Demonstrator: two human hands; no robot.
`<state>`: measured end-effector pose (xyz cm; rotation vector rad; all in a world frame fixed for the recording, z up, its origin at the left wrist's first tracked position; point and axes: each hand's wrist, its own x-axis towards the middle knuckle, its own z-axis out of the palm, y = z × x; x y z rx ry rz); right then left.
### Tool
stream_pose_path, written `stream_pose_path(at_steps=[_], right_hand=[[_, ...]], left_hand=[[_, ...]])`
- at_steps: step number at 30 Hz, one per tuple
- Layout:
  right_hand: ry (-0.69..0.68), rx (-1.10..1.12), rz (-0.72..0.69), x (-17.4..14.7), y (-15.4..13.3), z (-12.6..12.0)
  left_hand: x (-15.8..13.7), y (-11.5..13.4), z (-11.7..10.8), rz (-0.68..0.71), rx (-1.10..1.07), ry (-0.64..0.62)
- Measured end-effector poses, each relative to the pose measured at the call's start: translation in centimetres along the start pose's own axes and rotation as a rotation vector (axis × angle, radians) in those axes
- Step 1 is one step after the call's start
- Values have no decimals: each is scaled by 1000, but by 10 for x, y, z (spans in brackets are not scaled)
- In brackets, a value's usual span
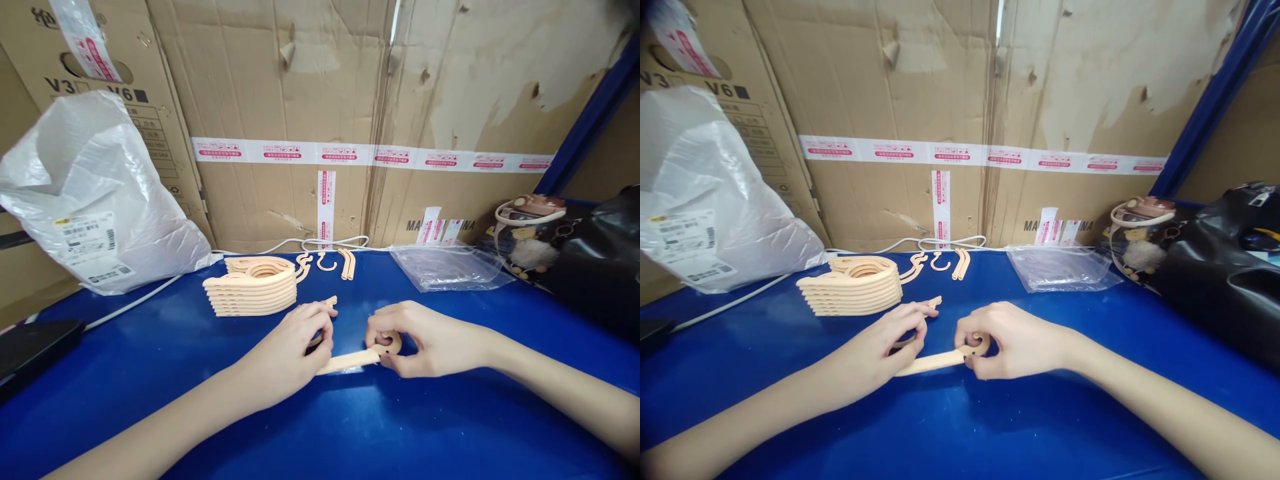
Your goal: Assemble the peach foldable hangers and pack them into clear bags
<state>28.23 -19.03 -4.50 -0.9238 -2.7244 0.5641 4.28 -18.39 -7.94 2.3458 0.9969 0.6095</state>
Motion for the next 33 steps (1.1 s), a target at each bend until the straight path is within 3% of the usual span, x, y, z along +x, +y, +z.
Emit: stream_pose_path(at_steps=[5, 13, 22, 27, 33], right_hand=[[-47, 56, -95, -2, -2, -13], [-124, 221, -28, -4, 1, -13], [52, -21, -114, -4, -23, 10], [40, -94, -41, -5, -25, 12], [-19, -116, -131, -6, -28, 10]], left_hand=[[4, -8, 0, -2, -57, 60], [2, -2, -2, -10, -54, 48], [2, -5, 0, -23, 43, 103], [1, 1, 1, -80, 72, 129], [1, 3, 1, -85, 127, 139]])
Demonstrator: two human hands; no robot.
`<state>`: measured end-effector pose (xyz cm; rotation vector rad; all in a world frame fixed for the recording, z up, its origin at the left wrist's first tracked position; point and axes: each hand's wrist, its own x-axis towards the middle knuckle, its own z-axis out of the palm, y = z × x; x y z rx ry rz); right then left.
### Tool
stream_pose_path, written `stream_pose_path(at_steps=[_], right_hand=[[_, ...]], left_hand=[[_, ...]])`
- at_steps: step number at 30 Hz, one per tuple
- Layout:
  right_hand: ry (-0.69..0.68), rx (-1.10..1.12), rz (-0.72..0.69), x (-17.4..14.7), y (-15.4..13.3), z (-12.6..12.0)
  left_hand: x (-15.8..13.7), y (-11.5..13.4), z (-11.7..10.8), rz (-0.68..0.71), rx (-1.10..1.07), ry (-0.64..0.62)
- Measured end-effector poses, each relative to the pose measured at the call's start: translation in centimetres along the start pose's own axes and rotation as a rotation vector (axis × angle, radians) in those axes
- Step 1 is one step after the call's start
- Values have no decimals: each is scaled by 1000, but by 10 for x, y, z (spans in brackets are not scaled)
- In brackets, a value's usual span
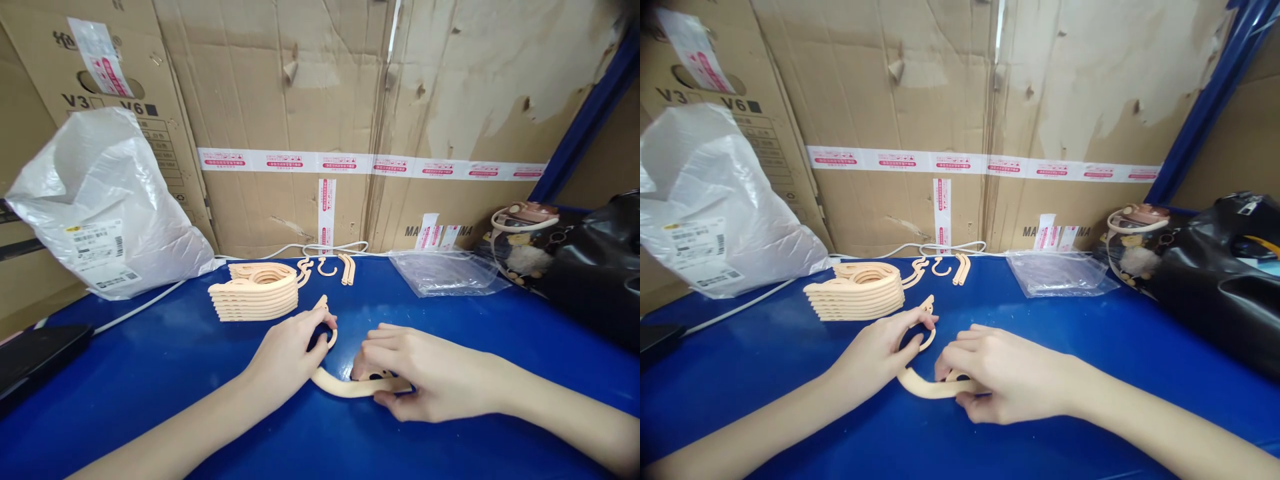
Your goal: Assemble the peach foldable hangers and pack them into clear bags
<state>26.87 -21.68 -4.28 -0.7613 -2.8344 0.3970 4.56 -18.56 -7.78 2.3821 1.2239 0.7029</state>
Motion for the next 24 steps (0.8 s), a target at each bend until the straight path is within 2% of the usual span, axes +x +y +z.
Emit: stream_pose_path(at_steps=[7, 14, 19, 22, 24], right_hand=[[-13, -25, -10, 3, 13, -4], [126, -97, 20, 3, 45, -1], [279, -162, 180, 5, 50, 7], [284, -202, 263, 5, 48, 8], [262, -173, 255, 4, 44, 7]], left_hand=[[2, -6, -3, 83, 48, -57], [0, -6, -5, 204, 23, -111], [-1, -4, -6, 256, -77, -118], [0, -2, -8, 262, -88, -135], [0, -2, -10, 289, -70, -144]])
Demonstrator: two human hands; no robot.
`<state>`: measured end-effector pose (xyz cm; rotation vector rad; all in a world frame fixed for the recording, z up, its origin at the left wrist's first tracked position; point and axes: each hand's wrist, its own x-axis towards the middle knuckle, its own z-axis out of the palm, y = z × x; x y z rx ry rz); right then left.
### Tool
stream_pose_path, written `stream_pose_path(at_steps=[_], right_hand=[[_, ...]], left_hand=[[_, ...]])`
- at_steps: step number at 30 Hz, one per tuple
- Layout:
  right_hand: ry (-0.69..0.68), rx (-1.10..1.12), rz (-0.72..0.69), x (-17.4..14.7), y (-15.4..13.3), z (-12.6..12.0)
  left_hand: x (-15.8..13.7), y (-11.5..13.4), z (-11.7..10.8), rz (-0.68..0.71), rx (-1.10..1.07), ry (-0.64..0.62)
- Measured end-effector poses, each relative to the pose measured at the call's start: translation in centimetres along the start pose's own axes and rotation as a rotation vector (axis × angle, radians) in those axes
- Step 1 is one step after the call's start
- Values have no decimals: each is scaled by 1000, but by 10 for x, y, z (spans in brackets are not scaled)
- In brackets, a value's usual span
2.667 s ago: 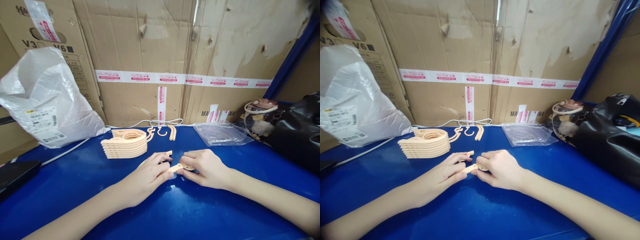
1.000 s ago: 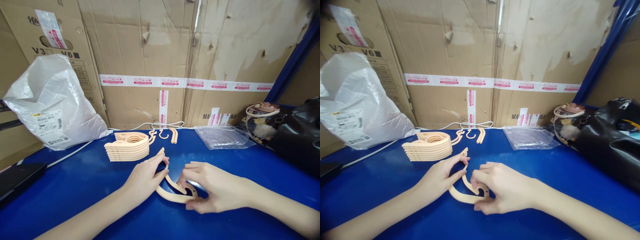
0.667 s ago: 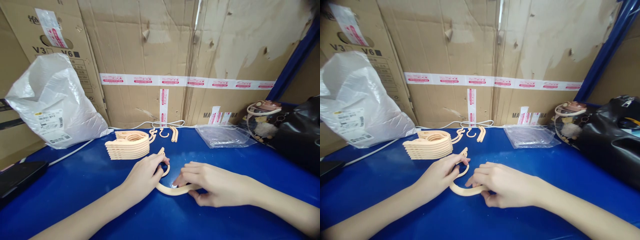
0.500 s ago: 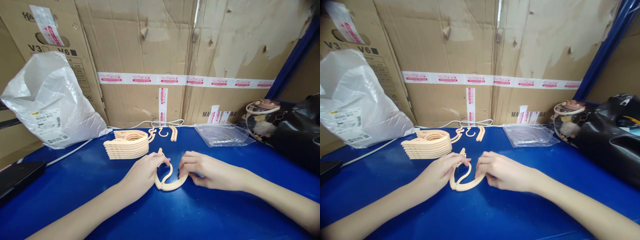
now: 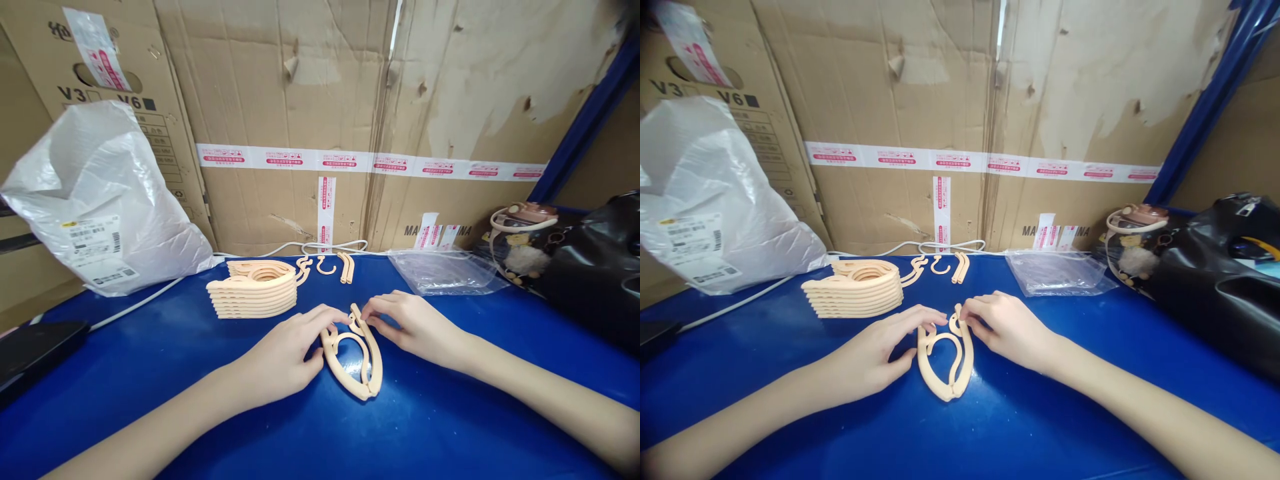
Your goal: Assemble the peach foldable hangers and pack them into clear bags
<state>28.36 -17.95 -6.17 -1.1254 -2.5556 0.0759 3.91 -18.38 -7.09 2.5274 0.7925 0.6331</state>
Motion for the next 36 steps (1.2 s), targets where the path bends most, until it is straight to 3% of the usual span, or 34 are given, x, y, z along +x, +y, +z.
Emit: stream_pose_path(at_steps=[4, 9, 13, 16, 20, 25, 28, 36], right_hand=[[-30, 104, -46, -1, -7, -4], [-128, 375, -95, 0, -10, -3], [-7, 412, 23, 2, -5, -2], [37, 352, 182, 3, 1, -2], [-33, 385, 302, 3, 5, 0], [-177, 837, 343, 5, 3, 3], [-184, 1074, 373, 6, 0, 3], [-142, 1183, 397, 5, -4, 5]], left_hand=[[-1, 1, -2, 25, 66, 9], [-3, 3, 1, -136, 73, -106], [-4, 5, 6, -176, 106, -161], [-3, 8, 7, -72, 157, -127], [1, 10, 2, 27, 247, -68], [1, 7, -5, 91, 384, 114], [0, 6, -6, 135, 452, 174], [0, 8, -6, 137, 476, 158]])
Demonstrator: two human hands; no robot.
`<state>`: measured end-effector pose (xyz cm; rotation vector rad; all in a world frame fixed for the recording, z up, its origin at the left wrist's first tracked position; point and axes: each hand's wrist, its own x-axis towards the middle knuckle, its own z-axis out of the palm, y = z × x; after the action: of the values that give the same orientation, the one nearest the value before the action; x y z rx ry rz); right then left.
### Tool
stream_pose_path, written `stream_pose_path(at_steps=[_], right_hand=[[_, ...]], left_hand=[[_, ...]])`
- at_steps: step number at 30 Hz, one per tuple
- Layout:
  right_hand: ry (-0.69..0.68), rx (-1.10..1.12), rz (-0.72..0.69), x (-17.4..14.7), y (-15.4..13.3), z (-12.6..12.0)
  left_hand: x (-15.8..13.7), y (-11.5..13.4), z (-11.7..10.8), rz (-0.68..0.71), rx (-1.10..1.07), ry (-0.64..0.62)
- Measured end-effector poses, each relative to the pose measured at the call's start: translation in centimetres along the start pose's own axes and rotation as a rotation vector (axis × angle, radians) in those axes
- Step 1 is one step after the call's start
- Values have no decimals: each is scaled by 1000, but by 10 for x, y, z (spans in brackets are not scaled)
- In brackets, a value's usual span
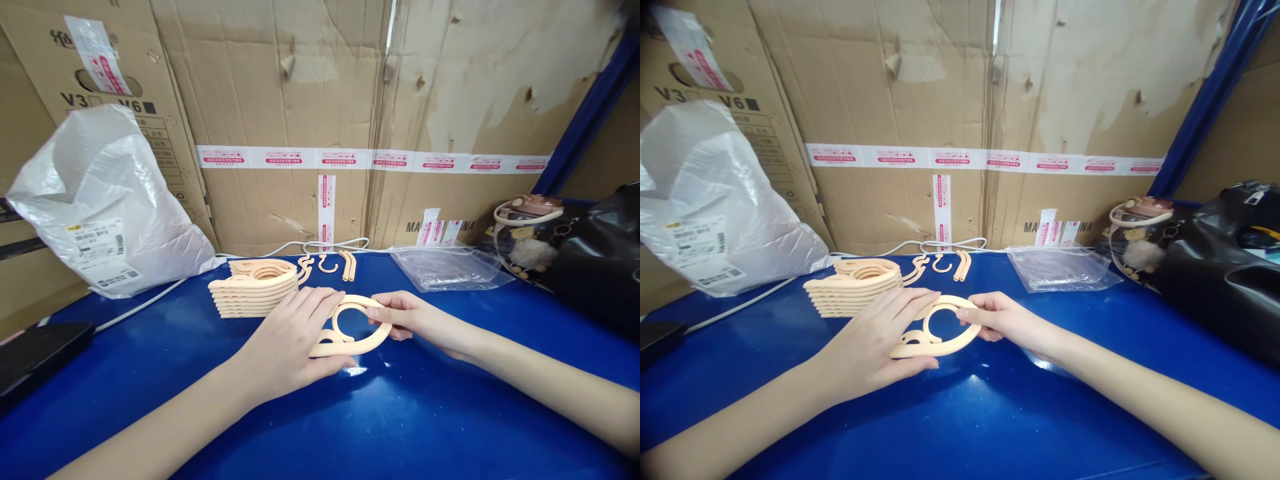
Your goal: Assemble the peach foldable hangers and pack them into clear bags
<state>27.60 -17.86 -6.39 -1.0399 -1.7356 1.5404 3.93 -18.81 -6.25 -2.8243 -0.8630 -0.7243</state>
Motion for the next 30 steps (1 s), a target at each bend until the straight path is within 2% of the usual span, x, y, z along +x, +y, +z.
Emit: stream_pose_path(at_steps=[6, 9, 14, 17, 19, 22, 25, 30], right_hand=[[-3, -81, -47, 2, 4, 1], [16, -55, -77, 4, 7, -1], [132, -31, -82, 10, 9, -12], [163, -216, -116, 10, 7, -15], [174, -470, -181, 7, 6, -14], [152, -849, -327, 3, 6, -11], [73, -1008, -423, 1, 7, -9], [12, -1071, -436, 0, 9, -9]], left_hand=[[-2, 3, 0, -71, -40, -32], [0, 7, -5, -87, -8, -6], [6, 1, -34, -138, 37, 60], [8, -18, -63, -230, -7, 21], [8, -36, -81, -312, -89, -59], [7, -64, -98, -430, -74, -99], [3, -85, -102, -528, -90, -95], [-10, -102, -95, -627, -163, -90]])
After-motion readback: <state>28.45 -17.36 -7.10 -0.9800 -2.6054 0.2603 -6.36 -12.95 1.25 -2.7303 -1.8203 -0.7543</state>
